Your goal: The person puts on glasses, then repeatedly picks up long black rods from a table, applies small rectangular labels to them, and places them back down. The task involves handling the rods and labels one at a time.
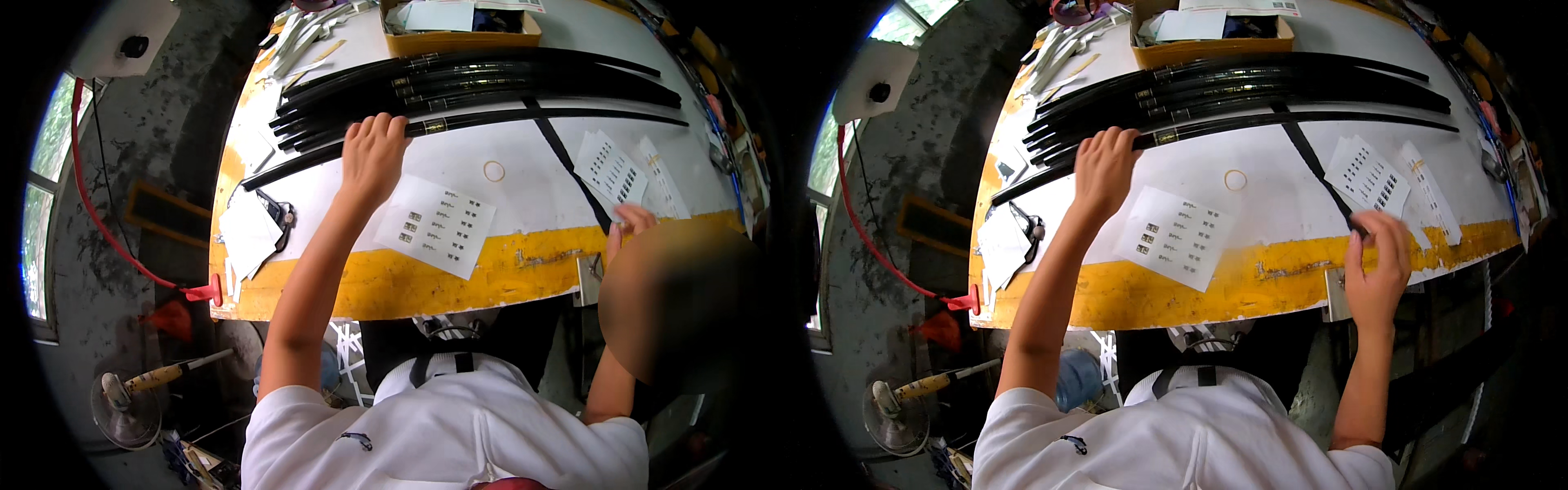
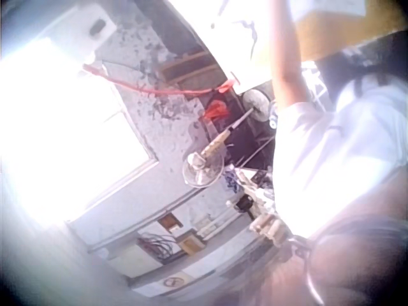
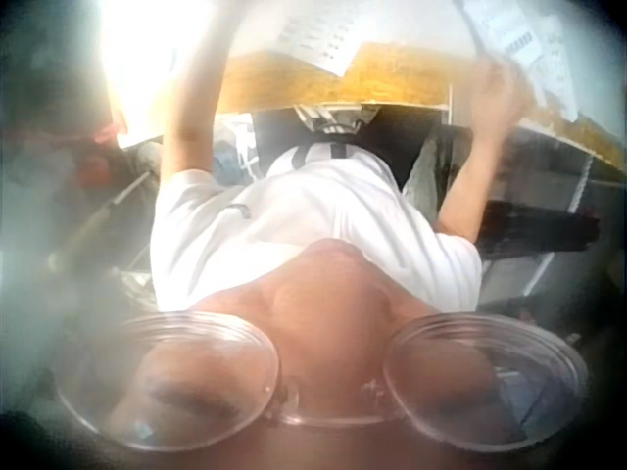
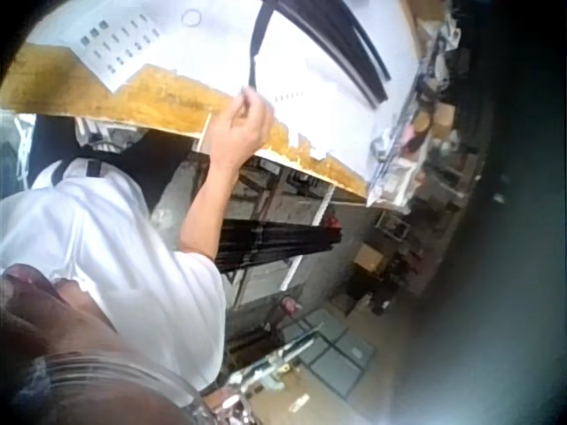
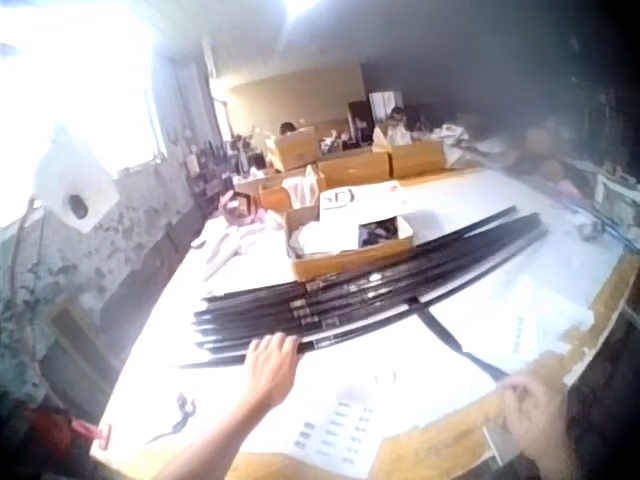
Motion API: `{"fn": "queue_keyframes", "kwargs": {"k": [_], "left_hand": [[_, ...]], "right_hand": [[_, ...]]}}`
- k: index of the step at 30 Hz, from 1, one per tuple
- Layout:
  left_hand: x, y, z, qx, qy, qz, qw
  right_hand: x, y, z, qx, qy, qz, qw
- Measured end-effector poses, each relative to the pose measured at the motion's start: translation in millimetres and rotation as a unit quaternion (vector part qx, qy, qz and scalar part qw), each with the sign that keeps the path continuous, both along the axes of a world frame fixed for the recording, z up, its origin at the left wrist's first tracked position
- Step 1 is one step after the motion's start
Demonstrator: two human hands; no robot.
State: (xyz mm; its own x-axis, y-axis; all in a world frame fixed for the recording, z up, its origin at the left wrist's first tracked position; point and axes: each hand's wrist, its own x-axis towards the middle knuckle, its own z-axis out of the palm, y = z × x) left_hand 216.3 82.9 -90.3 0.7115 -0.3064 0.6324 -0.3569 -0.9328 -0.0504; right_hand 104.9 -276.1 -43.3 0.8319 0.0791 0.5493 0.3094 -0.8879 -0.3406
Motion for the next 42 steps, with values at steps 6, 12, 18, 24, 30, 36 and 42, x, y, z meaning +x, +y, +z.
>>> {"fn": "queue_keyframes", "kwargs": {"k": [6, 12, 18, 24, 30, 36, 42], "left_hand": [[-111, 11, 49, -0.066, 0.196, -0.008, 0.978], [-179, 37, 52, -0.137, 0.249, -0.009, 0.959], [-207, 50, 46, -0.137, 0.267, -0.011, 0.954], [-219, 60, 26, -0.149, 0.274, -0.01, 0.95], [-225, 57, 1, -0.109, 0.252, -0.006, 0.962], [-227, 53, -18, -0.124, 0.263, -0.006, 0.957], [-232, 56, -22, -0.122, 0.28, -0.006, 0.952]], "right_hand": [[27, -16, 3, -0.155, -0.092, 0.042, 0.983], [21, -4, -1, -0.137, -0.09, 0.133, 0.977], [2, -1, -27, -0.112, -0.04, 0.184, 0.976], [-13, 9, -55, -0.089, -0.022, 0.204, 0.975], [-29, 15, -64, -0.137, 0.039, 0.19, 0.971], [-39, 16, -74, -0.146, 0.061, 0.163, 0.974], [-44, 16, -79, -0.123, 0.083, 0.173, 0.974]]}}
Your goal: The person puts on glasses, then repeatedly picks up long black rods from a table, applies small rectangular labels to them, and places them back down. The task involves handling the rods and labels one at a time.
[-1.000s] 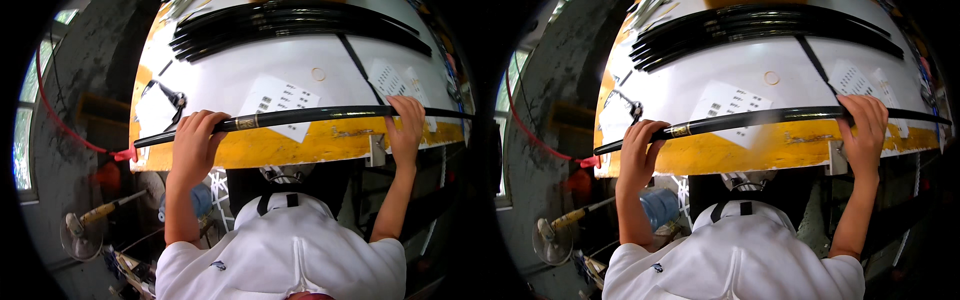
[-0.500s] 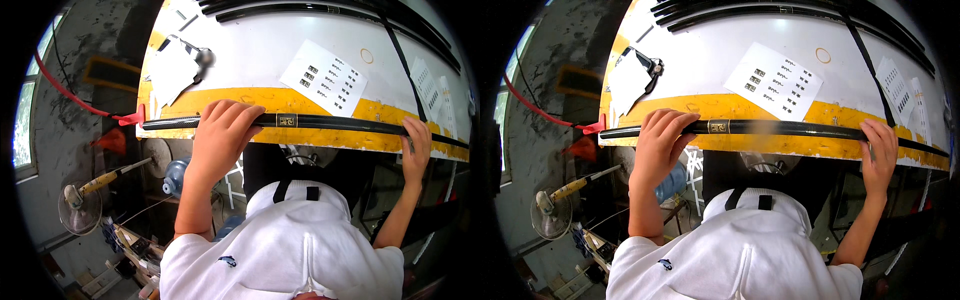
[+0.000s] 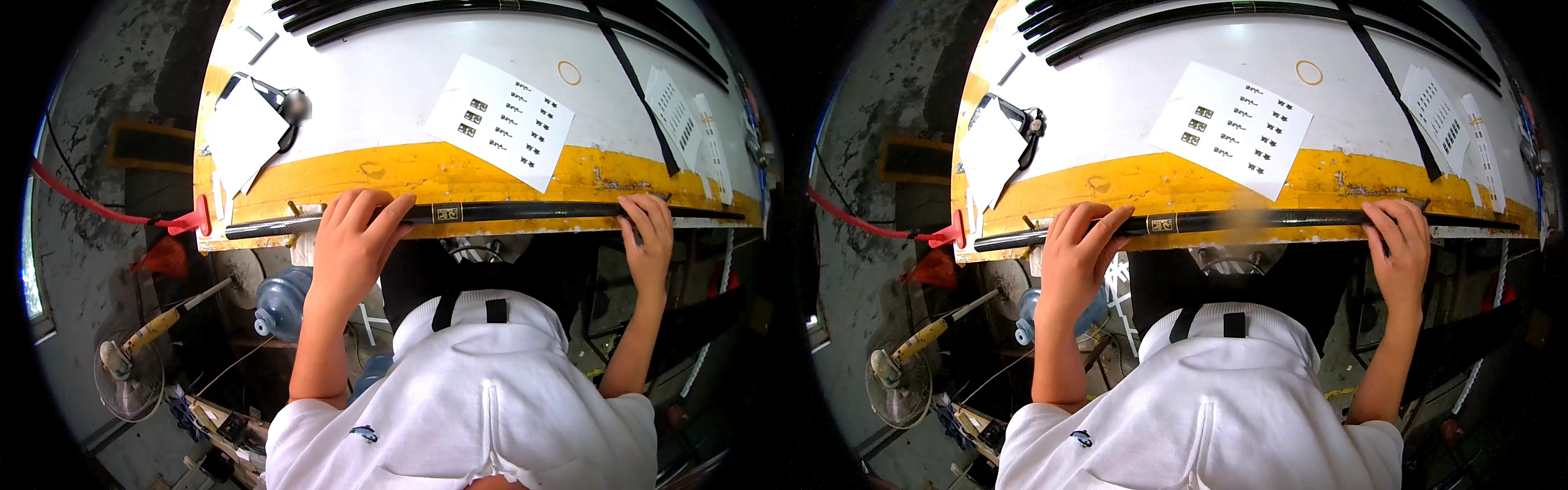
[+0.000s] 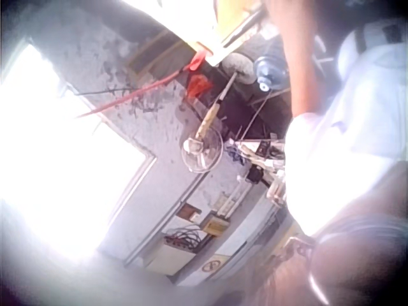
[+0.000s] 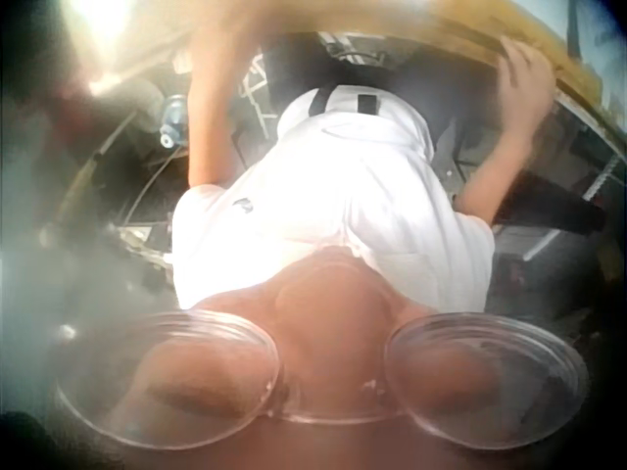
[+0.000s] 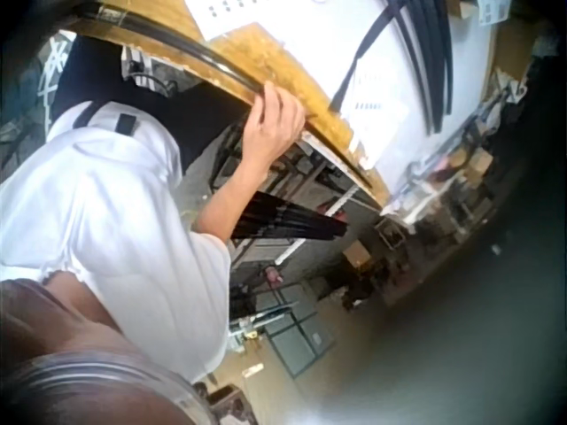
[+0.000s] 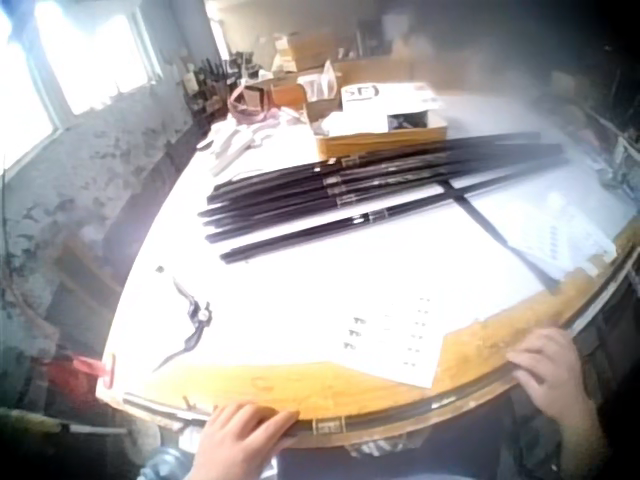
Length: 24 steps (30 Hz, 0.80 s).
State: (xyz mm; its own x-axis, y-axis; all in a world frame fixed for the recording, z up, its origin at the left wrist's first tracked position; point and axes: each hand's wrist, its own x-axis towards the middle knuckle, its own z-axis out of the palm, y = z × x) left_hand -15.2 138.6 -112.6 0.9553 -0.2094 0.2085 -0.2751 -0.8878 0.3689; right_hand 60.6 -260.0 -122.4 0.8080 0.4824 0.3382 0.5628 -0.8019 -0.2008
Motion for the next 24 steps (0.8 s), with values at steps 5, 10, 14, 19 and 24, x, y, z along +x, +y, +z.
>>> {"fn": "queue_keyframes", "kwargs": {"k": [5, 10, 14, 19, 24], "left_hand": [[14, -6, 20, -0.009, -0.004, 0.006, 1.0], [79, -24, 44, -0.014, -0.033, -0.001, 0.999], [140, -29, 17, 0.037, 0.001, 0.007, 0.999], [166, -35, -3, 0.103, 0.036, 0.027, 0.994], [177, -33, -19, 0.059, 0.032, 0.016, 0.998]], "right_hand": [[5, 15, 13, 0.023, -0.019, 0.006, 1.0], [30, 65, 27, 0.076, 0.003, 0.023, 0.997], [48, 130, 31, 0.017, 0.085, 0.026, 0.996], [69, 161, -3, -0.029, 0.109, 0.017, 0.993], [69, 164, -21, -0.027, 0.111, 0.026, 0.993]]}}
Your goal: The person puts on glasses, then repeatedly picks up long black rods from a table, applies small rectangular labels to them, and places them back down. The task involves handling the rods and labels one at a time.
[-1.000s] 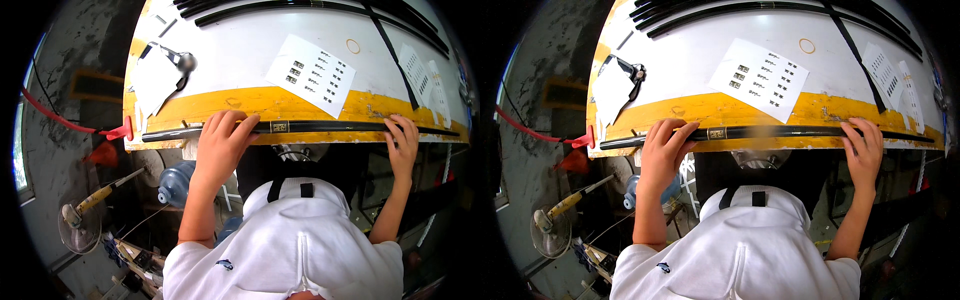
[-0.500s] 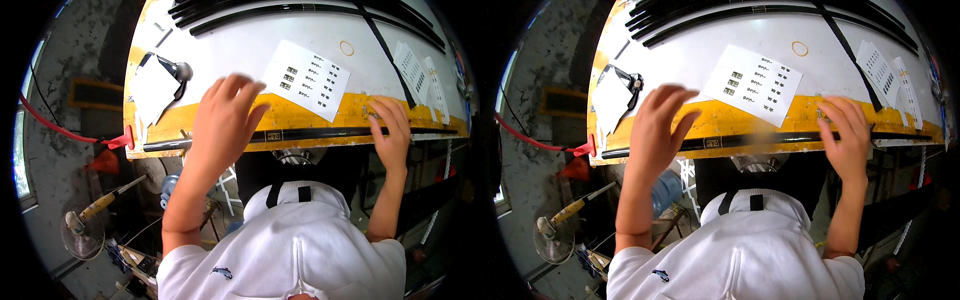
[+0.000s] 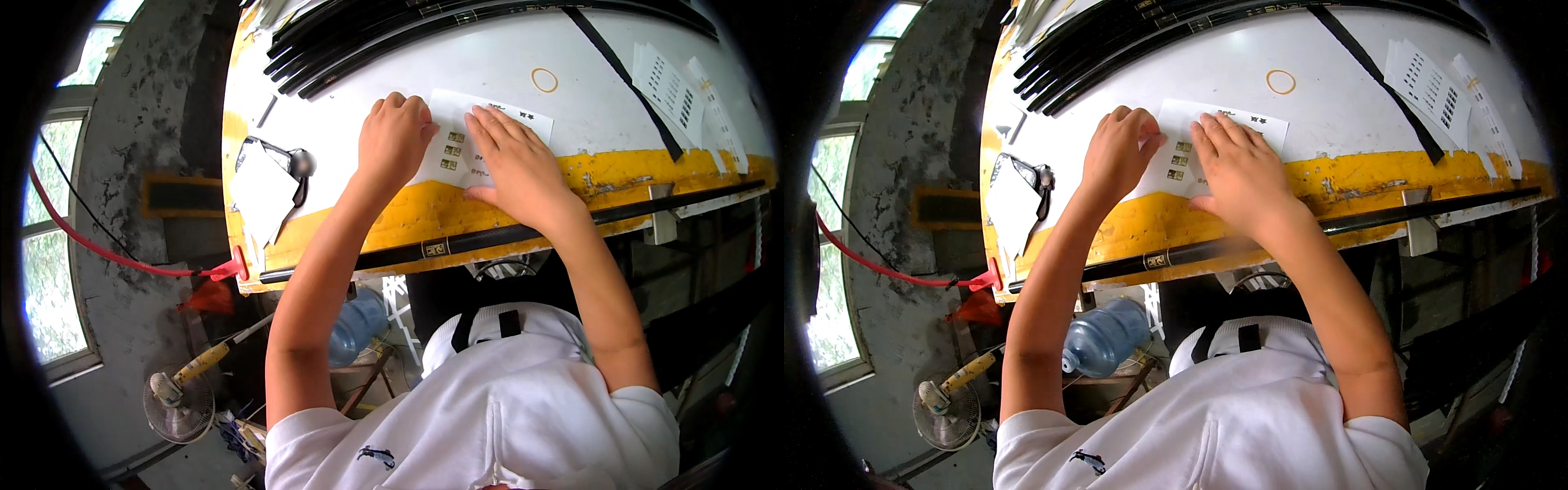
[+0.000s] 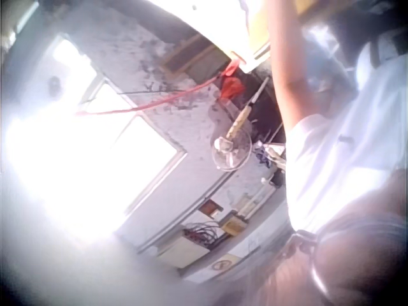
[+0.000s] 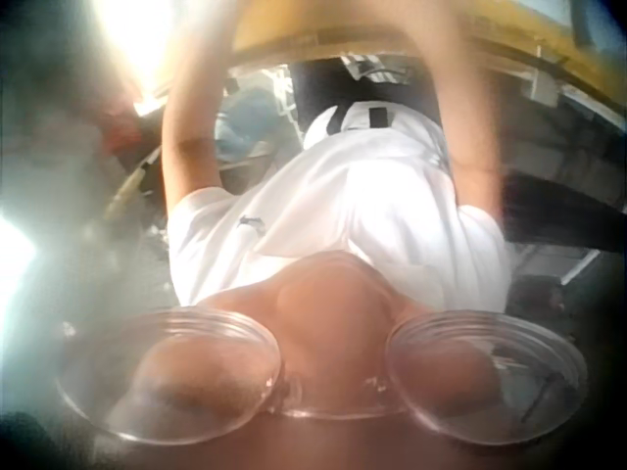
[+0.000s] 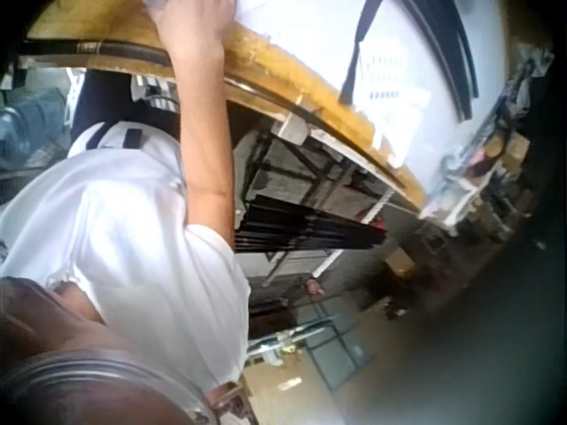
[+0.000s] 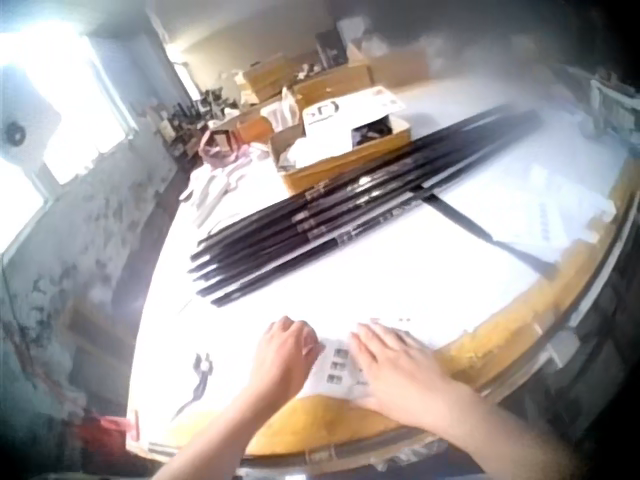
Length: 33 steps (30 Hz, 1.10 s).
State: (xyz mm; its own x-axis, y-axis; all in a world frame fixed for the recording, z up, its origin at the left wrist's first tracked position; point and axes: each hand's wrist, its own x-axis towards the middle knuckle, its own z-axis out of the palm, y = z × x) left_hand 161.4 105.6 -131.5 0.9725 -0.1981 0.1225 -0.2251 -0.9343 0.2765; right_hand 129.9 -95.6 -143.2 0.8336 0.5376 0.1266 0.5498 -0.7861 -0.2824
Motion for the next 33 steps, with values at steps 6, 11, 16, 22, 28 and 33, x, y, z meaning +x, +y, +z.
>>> {"fn": "queue_keyframes", "kwargs": {"k": [6, 11, 16, 22, 28, 33], "left_hand": [[4, 0, -8, 0.033, -0.023, -0.023, 0.999], [-14, -8, 7, 0.057, -0.05, -0.093, 0.993], [-23, -2, 16, 0.006, -0.01, -0.157, 0.988], [-20, 16, 13, -0.162, 0.076, -0.116, 0.977], [-19, 23, 10, -0.387, 0.185, -0.067, 0.901], [-19, 25, 15, -0.445, 0.198, -0.059, 0.871]], "right_hand": [[1, 0, 1, 0.008, -0.005, 0.002, 1.0], [1, -1, -2, 0.027, -0.009, -0.002, 1.0], [2, 0, -1, 0.028, -0.006, -0.005, 1.0], [3, 0, 9, -0.004, 0.048, -0.004, 0.999], [2, 0, 10, -0.016, 0.053, -0.009, 0.998], [2, -1, 11, -0.019, 0.065, -0.01, 0.998]]}}
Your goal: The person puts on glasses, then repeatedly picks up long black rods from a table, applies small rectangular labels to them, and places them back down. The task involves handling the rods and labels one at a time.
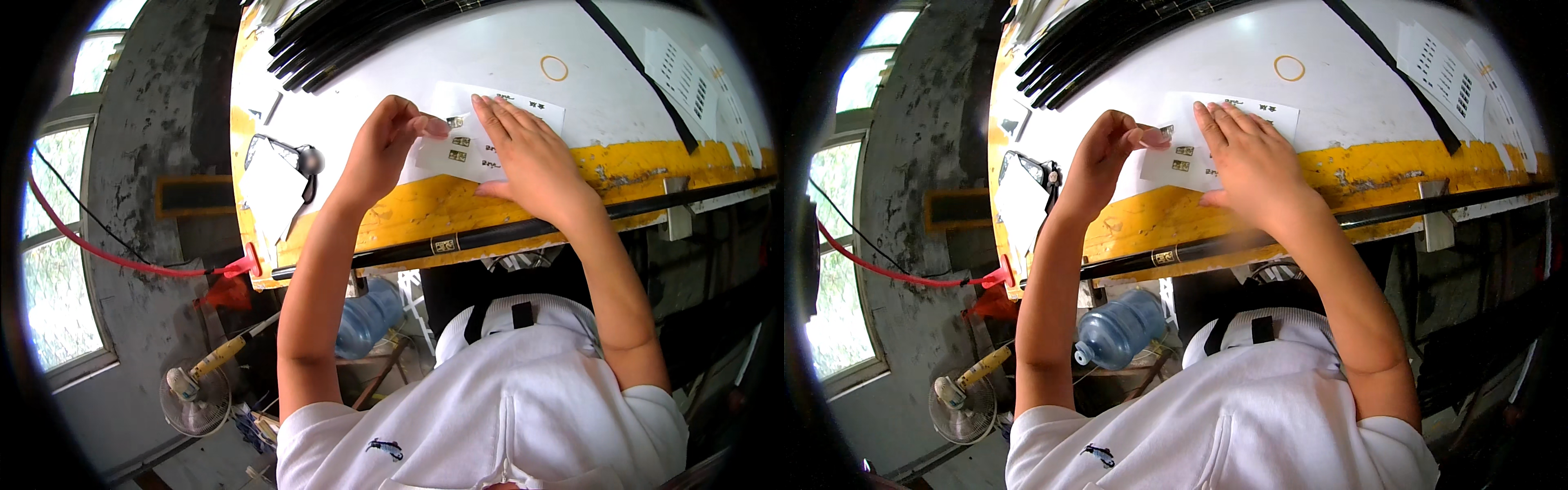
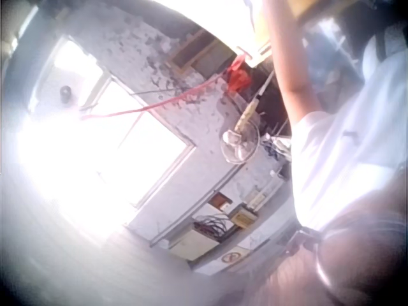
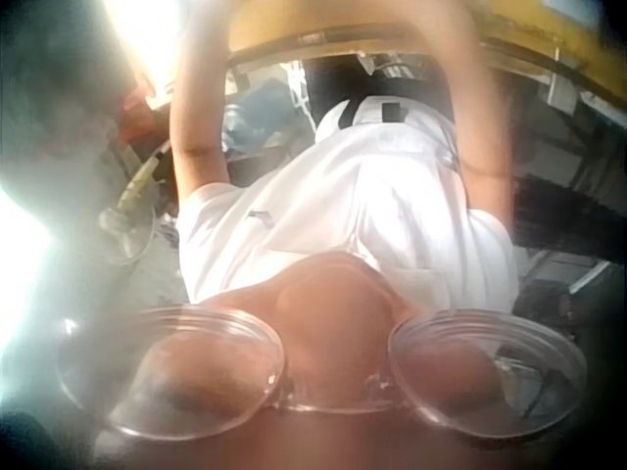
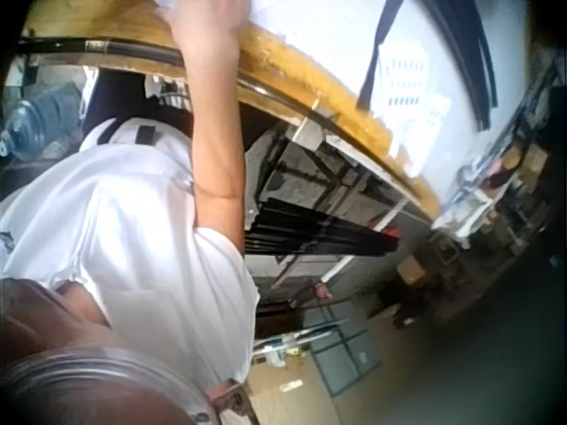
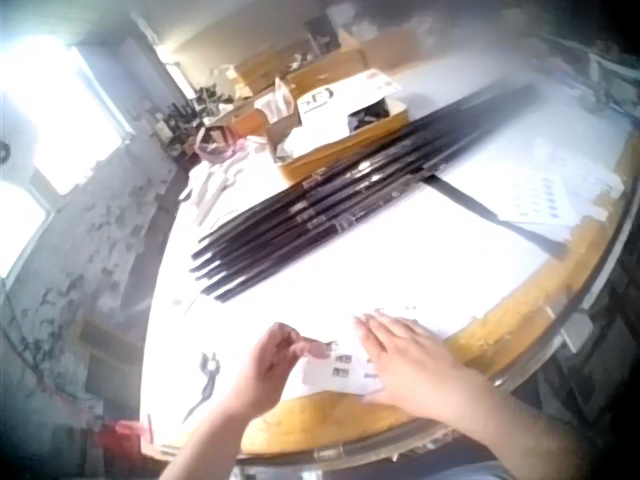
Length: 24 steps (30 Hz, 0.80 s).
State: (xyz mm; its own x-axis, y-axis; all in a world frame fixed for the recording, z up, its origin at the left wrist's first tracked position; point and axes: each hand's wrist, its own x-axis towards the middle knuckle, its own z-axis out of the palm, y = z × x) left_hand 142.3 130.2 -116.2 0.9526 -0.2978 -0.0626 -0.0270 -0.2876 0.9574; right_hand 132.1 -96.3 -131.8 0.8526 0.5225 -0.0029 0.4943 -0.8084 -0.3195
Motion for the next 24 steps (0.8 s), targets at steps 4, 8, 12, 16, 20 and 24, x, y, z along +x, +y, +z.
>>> {"fn": "queue_keyframes", "kwargs": {"k": [4, 8, 12, 16, 20, 24], "left_hand": [[4, -1, -4, -0.075, 0.067, 0.086, 0.991], [3, 5, -7, -0.119, 0.098, 0.196, 0.968], [-9, -1, 16, -0.082, 0.077, 0.212, 0.971], [-54, -21, 47, -0.023, -0.099, 0.176, 0.979], [-92, -49, 68, 0.169, -0.263, 0.22, 0.924], [-118, -62, 70, 0.241, -0.378, 0.23, 0.864]], "right_hand": [[0, -2, -3, 0.005, -0.005, 0.0, 1.0], [1, -2, 3, 0.0, -0.002, 0.009, 1.0], [0, -2, 2, 0.017, -0.028, 0.005, 0.999], [-11, -1, 23, 0.195, 0.016, -0.058, 0.979], [-32, -21, 57, 0.51, 0.268, -0.063, 0.815], [-62, -20, 72, 0.553, 0.322, -0.028, 0.768]]}}
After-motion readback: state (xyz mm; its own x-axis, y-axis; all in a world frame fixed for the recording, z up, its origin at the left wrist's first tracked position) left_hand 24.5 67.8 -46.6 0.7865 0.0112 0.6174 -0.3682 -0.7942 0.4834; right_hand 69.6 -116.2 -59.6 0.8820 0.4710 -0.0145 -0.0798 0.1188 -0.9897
